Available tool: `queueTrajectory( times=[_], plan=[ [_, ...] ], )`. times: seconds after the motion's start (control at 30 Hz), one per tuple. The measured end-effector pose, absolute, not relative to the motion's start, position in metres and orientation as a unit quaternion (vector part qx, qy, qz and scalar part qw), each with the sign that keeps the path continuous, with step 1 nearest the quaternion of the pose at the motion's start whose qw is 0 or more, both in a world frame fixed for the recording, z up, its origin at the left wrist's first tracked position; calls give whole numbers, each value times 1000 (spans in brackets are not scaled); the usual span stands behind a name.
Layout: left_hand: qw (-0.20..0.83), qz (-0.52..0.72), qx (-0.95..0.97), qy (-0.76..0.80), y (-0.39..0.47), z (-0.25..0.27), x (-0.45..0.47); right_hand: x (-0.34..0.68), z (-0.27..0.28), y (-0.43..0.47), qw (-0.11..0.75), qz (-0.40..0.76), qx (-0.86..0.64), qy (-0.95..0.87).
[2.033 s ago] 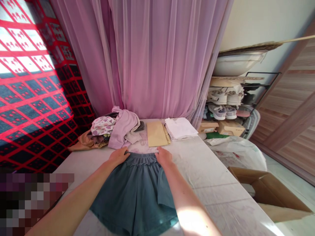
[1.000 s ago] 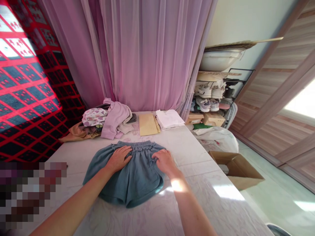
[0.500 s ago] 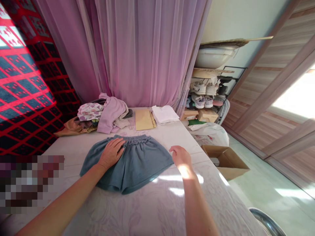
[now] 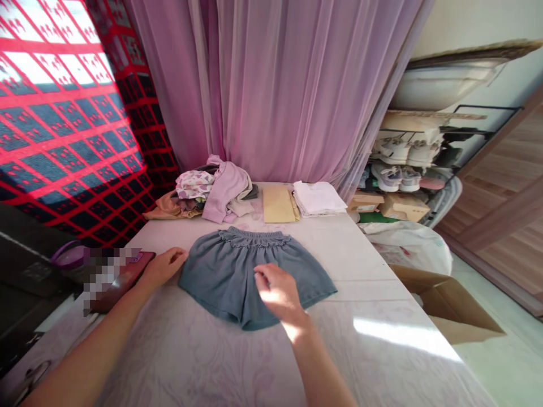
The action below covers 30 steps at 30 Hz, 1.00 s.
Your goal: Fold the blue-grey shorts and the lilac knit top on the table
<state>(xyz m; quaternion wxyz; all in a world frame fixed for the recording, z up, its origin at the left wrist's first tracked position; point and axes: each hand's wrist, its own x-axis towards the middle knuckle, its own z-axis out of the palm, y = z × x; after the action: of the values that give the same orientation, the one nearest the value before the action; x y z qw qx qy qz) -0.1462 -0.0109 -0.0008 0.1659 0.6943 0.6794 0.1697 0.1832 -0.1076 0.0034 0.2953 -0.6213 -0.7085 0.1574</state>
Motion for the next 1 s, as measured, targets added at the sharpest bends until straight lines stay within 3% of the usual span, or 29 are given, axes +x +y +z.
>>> queueTrajectory(
  times=[0.17,0.3,0.47,0.67,0.8,1.0],
  plan=[
    [217,89,714,660,-14,5,-152,134,-2,-128,217,158,-515,-814],
    [297,114,706,633,-13,-5,-147,133,-13,-133,197,133,-499,-833],
    [383,256,713,528,-19,-9,-118,137,-27,-129,266,158,-510,-803],
    [439,253,724,468,-15,-14,-106,145,-33,-123,326,205,-503,-774],
    [382,239,741,498,-16,-20,-105,146,-32,-123,326,211,-500,-774],
    [136,144,820,537,-30,-7,-80,145,-32,-124,324,215,-503,-772]
  ],
)
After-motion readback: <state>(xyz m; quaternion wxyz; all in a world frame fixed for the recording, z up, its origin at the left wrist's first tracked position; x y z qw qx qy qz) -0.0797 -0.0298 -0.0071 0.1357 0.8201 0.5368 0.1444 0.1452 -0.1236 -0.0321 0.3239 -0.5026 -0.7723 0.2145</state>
